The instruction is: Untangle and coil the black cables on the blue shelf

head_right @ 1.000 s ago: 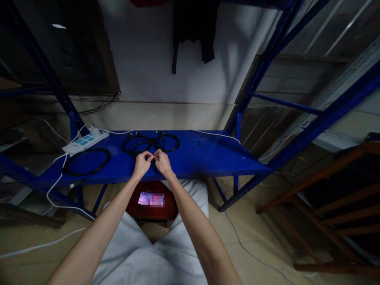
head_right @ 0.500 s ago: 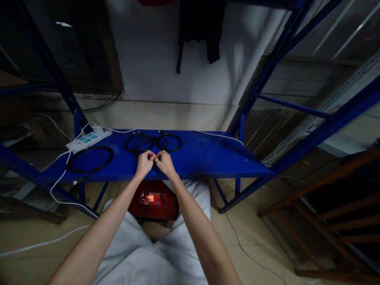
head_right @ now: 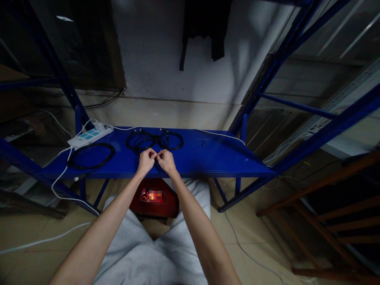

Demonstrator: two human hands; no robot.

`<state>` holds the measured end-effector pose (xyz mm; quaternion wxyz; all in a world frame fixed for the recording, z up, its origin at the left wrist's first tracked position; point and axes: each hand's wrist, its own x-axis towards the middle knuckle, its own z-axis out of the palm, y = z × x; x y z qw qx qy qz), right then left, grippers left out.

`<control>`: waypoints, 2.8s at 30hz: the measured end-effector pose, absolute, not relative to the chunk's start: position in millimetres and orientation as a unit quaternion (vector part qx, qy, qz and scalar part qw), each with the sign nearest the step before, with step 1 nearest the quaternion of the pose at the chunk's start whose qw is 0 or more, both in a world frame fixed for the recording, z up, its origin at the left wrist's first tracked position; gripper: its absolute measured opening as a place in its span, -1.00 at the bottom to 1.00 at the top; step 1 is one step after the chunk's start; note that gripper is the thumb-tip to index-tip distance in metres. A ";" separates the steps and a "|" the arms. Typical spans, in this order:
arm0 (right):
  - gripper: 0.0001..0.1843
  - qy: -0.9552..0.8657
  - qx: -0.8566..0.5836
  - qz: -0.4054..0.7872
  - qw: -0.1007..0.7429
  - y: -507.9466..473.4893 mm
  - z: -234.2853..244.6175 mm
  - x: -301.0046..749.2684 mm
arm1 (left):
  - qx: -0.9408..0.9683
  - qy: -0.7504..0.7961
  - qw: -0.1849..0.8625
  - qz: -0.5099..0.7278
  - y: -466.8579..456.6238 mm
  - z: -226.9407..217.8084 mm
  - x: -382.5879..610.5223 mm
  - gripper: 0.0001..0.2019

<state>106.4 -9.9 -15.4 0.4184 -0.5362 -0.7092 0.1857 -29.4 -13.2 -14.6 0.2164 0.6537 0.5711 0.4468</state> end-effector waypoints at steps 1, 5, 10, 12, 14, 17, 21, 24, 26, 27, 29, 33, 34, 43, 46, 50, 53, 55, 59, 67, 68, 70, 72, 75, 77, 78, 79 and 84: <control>-0.85 -0.706 -0.539 0.185 0.419 -9.2 -16.2 105.8 | 0.653 0.572 0.216 0.447 -13.3 -14.6 -29.4 -0.91; -0.86 -0.707 -0.536 0.186 0.423 -7.9 -16.9 105.8 | 0.652 0.570 0.211 0.454 -13.3 -14.8 -29.7 -0.90; -0.87 -0.728 -0.513 0.185 0.417 -9.0 -12.3 109.9 | 0.655 0.550 0.213 0.472 -12.0 -15.7 -31.2 -0.88; -0.87 -0.733 -0.505 0.186 0.416 -9.5 -11.1 110.6 | 0.657 0.542 0.202 0.484 -11.1 -16.2 -32.0 -0.87; -0.88 -0.733 -0.505 0.189 0.415 -9.8 -11.0 110.3 | 0.660 0.539 0.186 0.490 -10.3 -16.8 -32.7 -0.86; -0.89 -0.730 -0.506 0.193 0.417 -10.1 -12.1 109.1 | 0.661 0.541 0.175 0.490 -9.7 -17.4 -33.5 -0.86; -0.90 -0.733 -0.499 0.185 0.423 -11.1 -12.9 107.9 | 0.659 0.536 0.175 0.498 -10.1 -17.4 -33.8 -0.85; -0.91 -0.739 -0.496 0.176 0.421 -11.8 -11.9 106.7 | 0.657 0.535 0.179 0.500 -10.3 -17.0 -33.6 -0.85; -0.93 -0.744 -0.500 0.166 0.412 -12.0 -11.2 105.4 | 0.656 0.531 0.181 0.504 -10.0 -17.1 -33.5 -0.85; -0.93 -0.746 -0.505 0.157 0.405 -12.0 -11.1 104.6 | 0.657 0.529 0.182 0.506 -9.8 -17.4 -33.4 -0.86; -0.92 -0.752 -0.515 0.134 0.389 -11.8 -11.3 103.0 | 0.657 0.525 0.182 0.509 -9.3 -18.1 -33.4 -0.86; -0.86 -0.765 -0.523 0.101 0.362 -11.0 -12.7 101.9 | 0.650 0.520 0.186 0.521 -9.0 -19.1 -33.2 -0.87; -0.85 -0.766 -0.525 0.100 0.357 -10.8 -13.0 102.2 | 0.648 0.518 0.188 0.526 -9.2 -18.9 -33.1 -0.86; -0.83 -0.771 -0.529 0.100 0.340 -8.9 -14.9 103.7 | 0.631 0.518 0.208 0.538 -12.8 -17.2 -31.7 -0.88; -0.81 -0.758 -0.536 0.101 0.357 -10.4 -14.0 101.9 | 0.636 0.510 0.208 0.540 -13.4 -16.9 -32.2 -0.90; -0.81 -0.745 -0.531 0.133 0.383 -11.8 -13.0 102.6 | 0.649 0.503 0.203 0.534 -13.4 -14.7 -32.4 -0.91; -0.83 -0.737 -0.526 0.159 0.394 -11.2 -13.8 106.0 | 0.662 0.499 0.207 0.520 -12.5 -12.2 -31.8 -0.93; -0.83 -0.728 -0.526 0.169 0.406 -10.2 -15.4 108.3 | 0.675 0.490 0.222 0.505 -12.0 -11.2 -31.5 -0.89; -0.86 -0.717 -0.518 0.188 0.426 -6.5 -20.0 110.4 | 0.697 0.475 0.231 0.484 -10.8 -13.0 -32.0 -0.76; -0.88 -0.695 -0.530 0.197 0.444 -3.8 -22.4 108.6 | 0.705 0.501 0.171 0.471 -9.2 -20.0 -31.3 -0.85; -0.88 -0.695 -0.532 0.196 0.442 -4.0 -22.1 108.8 | 0.703 0.505 0.168 0.472 -9.8 -19.9 -30.8 -0.86; -0.87 -0.693 -0.538 0.188 0.441 -4.2 -21.8 109.3 | 0.701 0.511 0.163 0.470 -11.8 -18.9 -29.8 -0.87; -0.86 -0.690 -0.539 0.182 0.446 -3.8 -22.3 110.1 | 0.702 0.518 0.160 0.462 -14.2 -17.1 -28.9 -0.87; -0.87 -0.686 -0.533 0.178 0.463 -1.9 -24.0 110.9 | 0.704 0.528 0.152 0.450 -16.7 -14.5 -28.2 -0.87; -0.87 -0.684 -0.530 0.176 0.470 -0.9 -24.8 111.0 | 0.704 0.533 0.146 0.446 -17.3 -13.6 -28.0 -0.87; -0.87 -0.683 -0.530 0.175 0.471 -0.7 -25.0 111.0 | 0.703 0.536 0.146 0.445 -17.3 -13.4 -28.0 -0.87; -0.86 -0.683 -0.531 0.175 0.470 -0.7 -24.9 110.9 | 0.701 0.539 0.147 0.444 -17.1 -13.3 -27.9 -0.87; -0.86 -0.683 -0.536 0.174 0.464 -3.0 -22.8 110.9 | 0.695 0.541 0.161 0.445 -16.7 -13.0 -27.5 -0.87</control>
